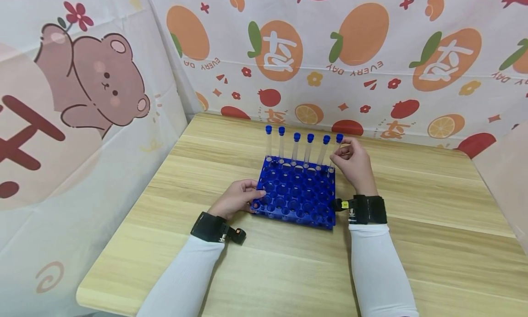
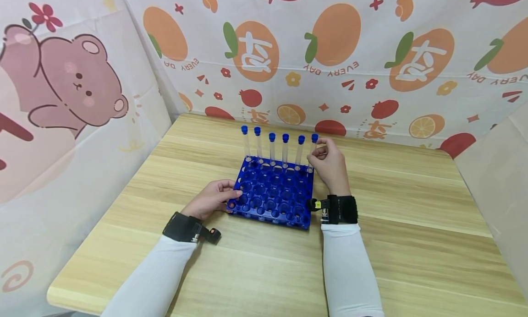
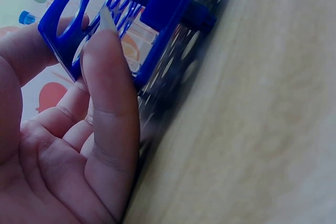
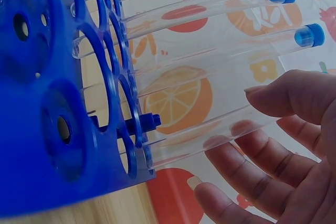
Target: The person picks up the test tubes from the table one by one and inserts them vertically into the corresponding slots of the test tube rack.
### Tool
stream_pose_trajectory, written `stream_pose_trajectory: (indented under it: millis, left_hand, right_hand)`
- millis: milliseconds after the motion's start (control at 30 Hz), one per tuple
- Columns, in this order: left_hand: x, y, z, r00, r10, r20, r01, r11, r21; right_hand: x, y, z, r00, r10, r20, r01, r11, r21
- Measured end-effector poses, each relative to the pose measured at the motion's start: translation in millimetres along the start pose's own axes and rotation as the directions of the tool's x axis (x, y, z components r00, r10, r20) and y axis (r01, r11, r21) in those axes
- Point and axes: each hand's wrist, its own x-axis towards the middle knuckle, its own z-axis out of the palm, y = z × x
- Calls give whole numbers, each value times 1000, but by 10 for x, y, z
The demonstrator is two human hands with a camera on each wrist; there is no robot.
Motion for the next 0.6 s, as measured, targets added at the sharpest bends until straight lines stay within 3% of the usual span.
stream_pose_trajectory:
  millis: [400,600]
  left_hand:
    - [-13,4,5,1000,-5,4,5,1000,-17]
    - [-18,6,5,1000,-3,0,3,1000,-15]
  right_hand:
    - [-5,-19,14,1000,1,-4,-1,1000,2]
    - [22,23,35,994,45,103,-45,999,-1]
